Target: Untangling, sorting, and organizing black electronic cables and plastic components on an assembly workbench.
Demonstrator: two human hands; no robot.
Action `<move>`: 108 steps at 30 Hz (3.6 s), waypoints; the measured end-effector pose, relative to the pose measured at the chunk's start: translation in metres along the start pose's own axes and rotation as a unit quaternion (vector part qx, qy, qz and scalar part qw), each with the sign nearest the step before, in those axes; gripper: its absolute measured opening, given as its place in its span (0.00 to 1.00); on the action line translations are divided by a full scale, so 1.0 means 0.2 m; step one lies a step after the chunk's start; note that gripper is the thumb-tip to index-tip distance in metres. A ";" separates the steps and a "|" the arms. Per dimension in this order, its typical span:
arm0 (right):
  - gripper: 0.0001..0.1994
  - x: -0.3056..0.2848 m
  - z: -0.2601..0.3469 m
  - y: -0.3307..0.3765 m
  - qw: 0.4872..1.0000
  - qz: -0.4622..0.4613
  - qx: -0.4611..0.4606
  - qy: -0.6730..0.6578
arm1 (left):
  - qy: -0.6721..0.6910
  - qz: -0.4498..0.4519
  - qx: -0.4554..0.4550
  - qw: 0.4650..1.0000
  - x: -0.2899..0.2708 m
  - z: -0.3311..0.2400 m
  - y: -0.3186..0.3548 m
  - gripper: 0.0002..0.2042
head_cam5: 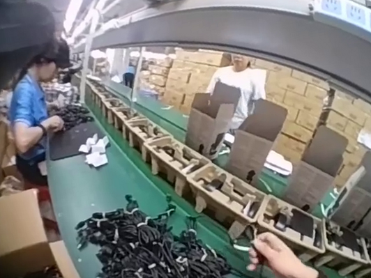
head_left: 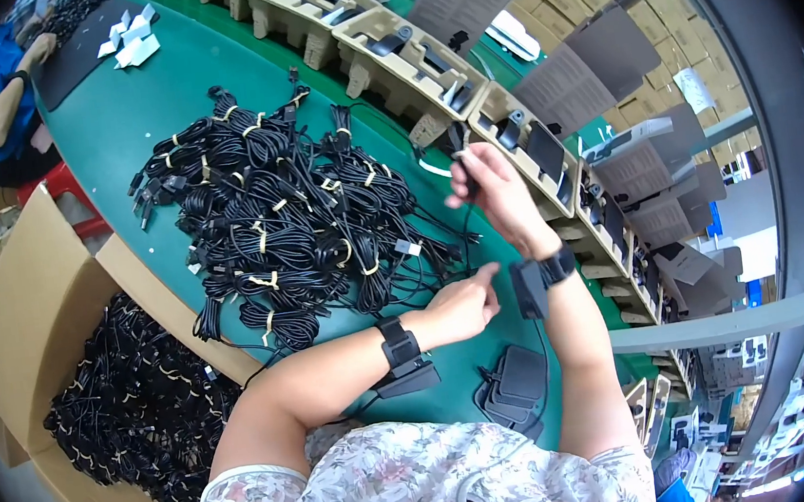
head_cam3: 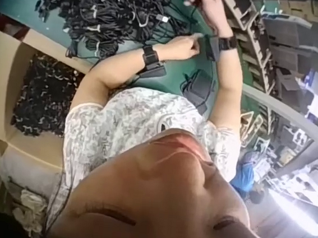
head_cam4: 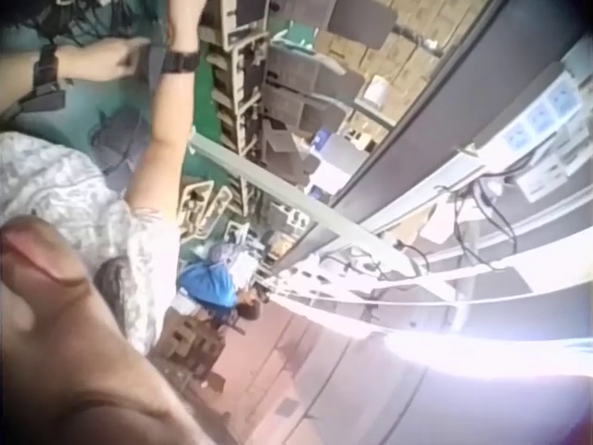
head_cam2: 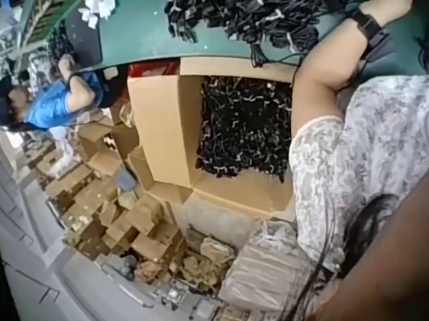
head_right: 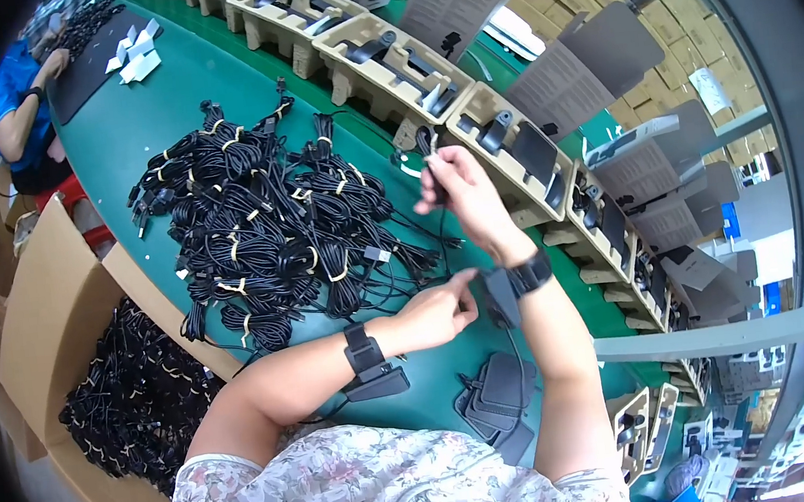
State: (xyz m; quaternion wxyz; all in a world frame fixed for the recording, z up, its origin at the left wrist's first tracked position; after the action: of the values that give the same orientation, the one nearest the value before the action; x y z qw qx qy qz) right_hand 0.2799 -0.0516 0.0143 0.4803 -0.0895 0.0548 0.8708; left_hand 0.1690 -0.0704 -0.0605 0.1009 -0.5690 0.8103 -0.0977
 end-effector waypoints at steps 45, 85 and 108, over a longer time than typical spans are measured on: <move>0.12 -0.12 0.10 0.44 0.836 -0.135 -0.255 0.466 | -0.268 -0.184 0.132 0.936 -0.20 -0.12 -0.04 0.24; 0.16 -0.91 0.18 0.11 0.825 -0.348 -0.112 0.431 | 0.218 -0.105 0.004 0.970 -0.14 0.11 -0.12 0.19; 0.15 -0.79 -0.02 -0.31 0.648 -0.160 0.075 0.741 | 0.147 -0.137 -0.007 0.980 -0.16 0.13 -0.12 0.17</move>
State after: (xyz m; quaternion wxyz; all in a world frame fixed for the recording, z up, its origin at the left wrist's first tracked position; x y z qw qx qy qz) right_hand 0.4161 -0.1494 0.0423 0.4168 -0.6761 0.4424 0.4165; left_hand 0.2076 -0.0494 -0.0766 -0.0376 -0.6551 0.7311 -0.1871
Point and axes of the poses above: each hand's wrist, its own y-axis away from the middle knuckle, its own x-axis out of the palm, z = x × y, the point moved 7 cm from there along -y, towards the middle knuckle, and after that the axes turned 6 degrees about y, right-handed, at the moved point
